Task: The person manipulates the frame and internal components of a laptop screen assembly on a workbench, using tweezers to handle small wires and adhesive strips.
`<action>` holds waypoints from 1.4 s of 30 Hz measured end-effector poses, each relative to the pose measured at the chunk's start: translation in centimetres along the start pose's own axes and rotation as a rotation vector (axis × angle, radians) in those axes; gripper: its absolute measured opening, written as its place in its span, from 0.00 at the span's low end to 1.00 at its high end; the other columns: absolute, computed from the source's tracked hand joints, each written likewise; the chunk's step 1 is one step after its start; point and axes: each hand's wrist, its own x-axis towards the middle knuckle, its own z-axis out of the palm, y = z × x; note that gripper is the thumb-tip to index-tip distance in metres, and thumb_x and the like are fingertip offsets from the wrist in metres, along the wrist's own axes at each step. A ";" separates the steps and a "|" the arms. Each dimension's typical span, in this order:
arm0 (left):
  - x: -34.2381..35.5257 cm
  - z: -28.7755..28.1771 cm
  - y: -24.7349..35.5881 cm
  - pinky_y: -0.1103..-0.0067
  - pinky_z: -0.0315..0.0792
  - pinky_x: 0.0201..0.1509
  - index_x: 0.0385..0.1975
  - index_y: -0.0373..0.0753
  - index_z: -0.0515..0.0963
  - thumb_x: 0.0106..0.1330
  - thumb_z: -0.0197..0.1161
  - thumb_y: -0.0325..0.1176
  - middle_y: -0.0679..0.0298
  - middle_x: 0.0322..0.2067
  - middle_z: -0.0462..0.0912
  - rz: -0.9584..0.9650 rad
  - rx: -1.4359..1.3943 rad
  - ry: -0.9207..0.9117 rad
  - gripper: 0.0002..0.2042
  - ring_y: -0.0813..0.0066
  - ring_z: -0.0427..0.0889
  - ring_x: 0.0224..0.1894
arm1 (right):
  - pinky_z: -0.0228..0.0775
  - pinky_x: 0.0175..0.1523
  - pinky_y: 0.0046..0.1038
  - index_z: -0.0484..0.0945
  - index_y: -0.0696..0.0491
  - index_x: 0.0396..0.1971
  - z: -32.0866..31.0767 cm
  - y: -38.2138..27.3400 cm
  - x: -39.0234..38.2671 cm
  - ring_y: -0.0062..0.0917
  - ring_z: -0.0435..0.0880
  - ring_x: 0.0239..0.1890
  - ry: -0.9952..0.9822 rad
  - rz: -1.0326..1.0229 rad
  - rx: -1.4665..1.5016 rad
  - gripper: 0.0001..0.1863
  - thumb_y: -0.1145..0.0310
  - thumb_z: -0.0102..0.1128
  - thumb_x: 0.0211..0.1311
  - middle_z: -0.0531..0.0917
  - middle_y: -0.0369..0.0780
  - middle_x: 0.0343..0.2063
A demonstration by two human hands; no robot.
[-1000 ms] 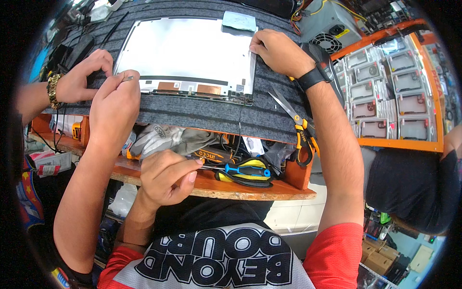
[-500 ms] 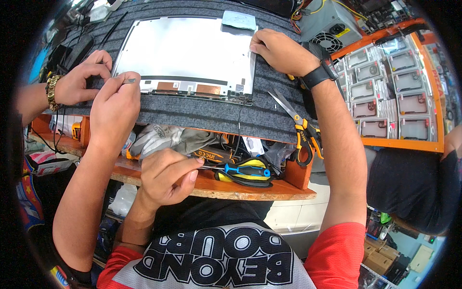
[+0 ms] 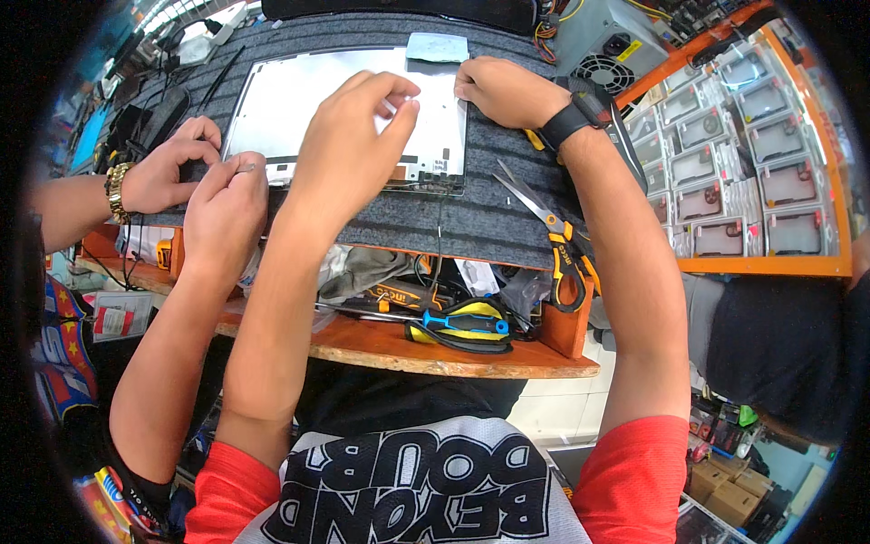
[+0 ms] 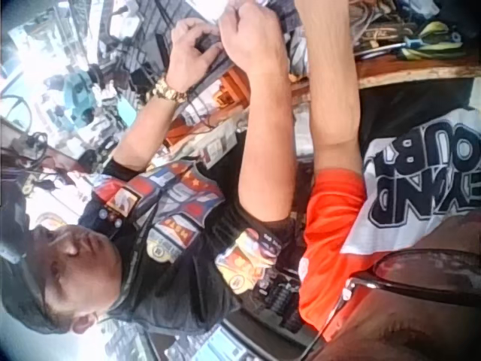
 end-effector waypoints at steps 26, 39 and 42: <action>2.0 6.7 -4.6 0.65 0.75 0.59 0.43 0.40 0.88 0.71 0.65 0.33 0.64 0.45 0.85 0.092 0.175 0.021 0.08 0.62 0.82 0.51 | 0.74 0.51 0.37 0.79 0.59 0.42 -0.5 0.0 0.5 0.40 0.82 0.42 -0.043 -0.037 0.000 0.12 0.64 0.58 0.76 0.83 0.46 0.38; 1.9 6.6 -4.7 0.66 0.72 0.64 0.45 0.45 0.88 0.71 0.66 0.35 0.66 0.47 0.85 0.101 0.113 -0.026 0.08 0.65 0.81 0.54 | 0.72 0.47 0.33 0.78 0.59 0.43 -1.8 -0.9 -0.5 0.32 0.79 0.37 -0.051 -0.009 0.035 0.12 0.64 0.58 0.77 0.82 0.43 0.35; 2.2 6.6 -4.8 0.67 0.73 0.64 0.45 0.45 0.89 0.70 0.68 0.36 0.64 0.47 0.86 0.062 0.036 -0.071 0.09 0.65 0.81 0.55 | 0.75 0.49 0.37 0.80 0.59 0.44 -2.3 -1.4 -0.7 0.38 0.83 0.41 -0.065 0.004 0.020 0.13 0.62 0.58 0.77 0.84 0.46 0.38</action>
